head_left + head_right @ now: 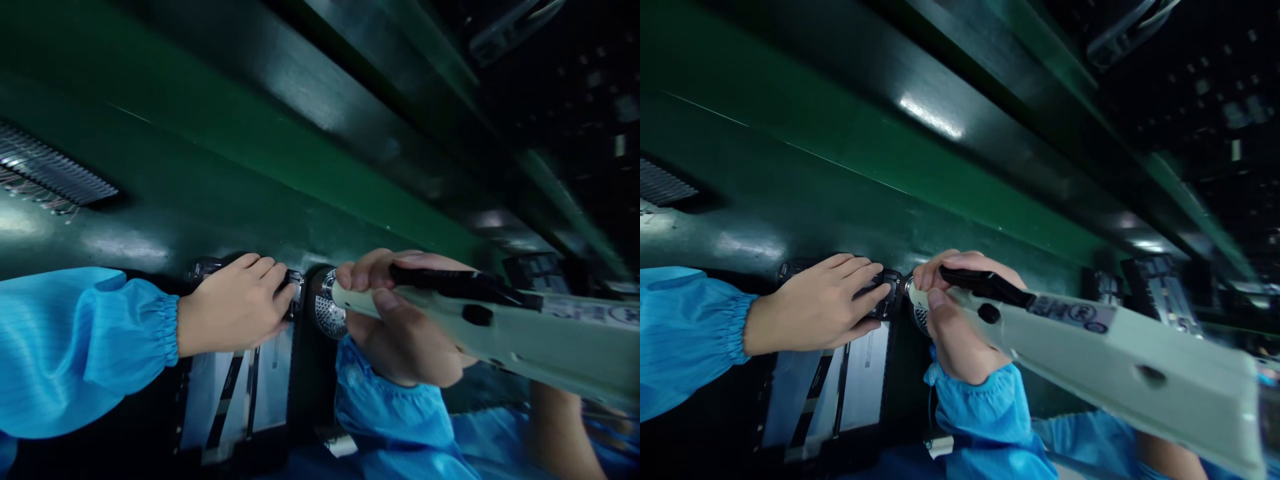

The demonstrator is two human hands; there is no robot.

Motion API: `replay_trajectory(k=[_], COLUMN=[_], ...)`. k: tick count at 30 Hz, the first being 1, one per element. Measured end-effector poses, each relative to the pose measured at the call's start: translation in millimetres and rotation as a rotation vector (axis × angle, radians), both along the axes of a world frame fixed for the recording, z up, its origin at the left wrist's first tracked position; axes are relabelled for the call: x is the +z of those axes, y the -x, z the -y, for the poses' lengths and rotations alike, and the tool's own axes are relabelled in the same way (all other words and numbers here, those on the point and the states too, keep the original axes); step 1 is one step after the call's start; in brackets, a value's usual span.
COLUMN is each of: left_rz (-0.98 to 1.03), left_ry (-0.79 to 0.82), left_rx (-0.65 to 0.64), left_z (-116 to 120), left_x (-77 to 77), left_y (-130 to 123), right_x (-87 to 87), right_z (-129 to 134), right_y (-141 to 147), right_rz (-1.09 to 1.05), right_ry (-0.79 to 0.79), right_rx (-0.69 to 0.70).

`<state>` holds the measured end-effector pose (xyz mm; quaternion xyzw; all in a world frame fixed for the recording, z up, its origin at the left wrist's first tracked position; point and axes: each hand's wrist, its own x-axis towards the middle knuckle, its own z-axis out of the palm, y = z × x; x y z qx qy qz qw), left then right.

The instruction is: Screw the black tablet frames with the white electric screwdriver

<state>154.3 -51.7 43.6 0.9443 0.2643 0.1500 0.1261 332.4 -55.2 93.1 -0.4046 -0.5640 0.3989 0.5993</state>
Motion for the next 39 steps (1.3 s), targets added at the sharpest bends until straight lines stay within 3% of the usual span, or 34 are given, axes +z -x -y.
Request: replay_trajectory(k=[10,24,33,39], left_rz=[-0.017,-0.02,0.005,0.011], left_ry=[-0.005,-0.092,-0.114,-0.137], left_rx=[-0.014,-0.035,-0.047,-0.054], left_z=[0.5,2.0,-2.4,-3.3], left_x=[2.5,0.3,-5.2,-5.9], left_y=[0.5,-0.2,3.8,6.0], right_x=[2.0,-8.7,-12.8,-25.1], right_z=[0.1,-8.3,19.5,36.6], right_y=[3.9,5.3,-46.5,-45.1], right_rz=[0.027,-0.025,-0.019,-0.035], right_ry=[0.035,-0.038,-0.083,-0.008], right_rx=[-0.047,-0.036,-0.409,-0.382])
